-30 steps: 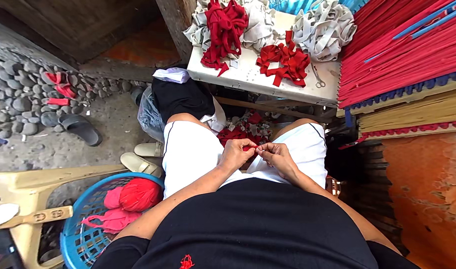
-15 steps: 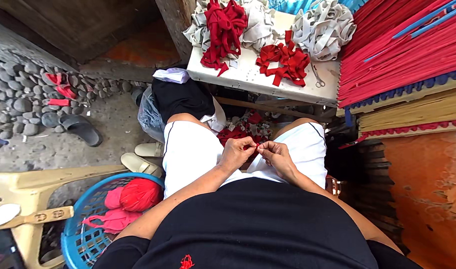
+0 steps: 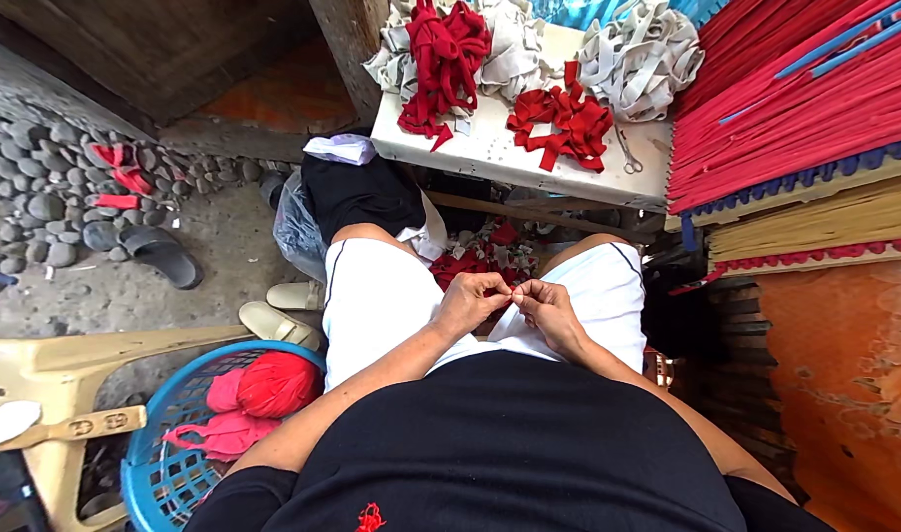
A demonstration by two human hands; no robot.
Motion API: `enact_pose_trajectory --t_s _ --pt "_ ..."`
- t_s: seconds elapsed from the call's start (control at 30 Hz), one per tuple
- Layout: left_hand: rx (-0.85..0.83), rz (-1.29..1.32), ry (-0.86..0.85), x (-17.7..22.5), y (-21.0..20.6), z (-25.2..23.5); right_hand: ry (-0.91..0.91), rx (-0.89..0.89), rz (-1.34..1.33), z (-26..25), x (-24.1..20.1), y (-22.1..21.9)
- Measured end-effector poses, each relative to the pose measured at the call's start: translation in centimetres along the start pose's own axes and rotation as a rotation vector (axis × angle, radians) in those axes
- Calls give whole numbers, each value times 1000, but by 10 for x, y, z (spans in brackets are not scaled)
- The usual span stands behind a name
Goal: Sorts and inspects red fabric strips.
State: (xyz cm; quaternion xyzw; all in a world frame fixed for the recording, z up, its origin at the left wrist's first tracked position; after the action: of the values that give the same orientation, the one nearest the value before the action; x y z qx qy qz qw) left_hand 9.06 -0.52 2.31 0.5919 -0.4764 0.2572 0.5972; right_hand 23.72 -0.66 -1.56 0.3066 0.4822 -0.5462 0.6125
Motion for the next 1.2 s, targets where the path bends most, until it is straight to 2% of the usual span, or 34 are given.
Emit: enact_pose_trajectory --t_s 0.1,0.27,0.47,0.6,0.7,0.8,1.0,1.2 --pt "-21 7 6 0 -2 0 -6 17 -22 0 -1 1" --pt "57 -33 71 -1 4 4 45 4 -84 2 -11 0" --pt "136 -122 15 -1 7 2 18 -25 -147 2 -9 -3" --pt "109 -171 -65 6 2 4 27 -1 -189 1 -10 -2" --pt "98 -155 -25 3 2 4 13 -22 -203 2 -13 -5" --pt "129 -89 55 -5 8 4 83 -45 -93 4 -21 -5" --pt "123 -49 90 -2 13 6 293 87 290 6 -47 10" --pt "112 -7 71 0 11 6 233 -101 376 -2 -42 -6"
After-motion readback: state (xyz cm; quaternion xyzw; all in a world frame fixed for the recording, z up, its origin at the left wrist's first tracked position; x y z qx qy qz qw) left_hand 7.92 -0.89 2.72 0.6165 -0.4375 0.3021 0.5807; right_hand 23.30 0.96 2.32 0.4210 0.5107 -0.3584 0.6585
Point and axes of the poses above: each hand's wrist, its own z-axis away from the middle knuckle, its own y-axis out of the back of the hand, x = y × z, the point moved 9 cm from there along -z, towards the middle knuckle, and after that the axes turned 11 degrees about -z, right-handed, at the moved point
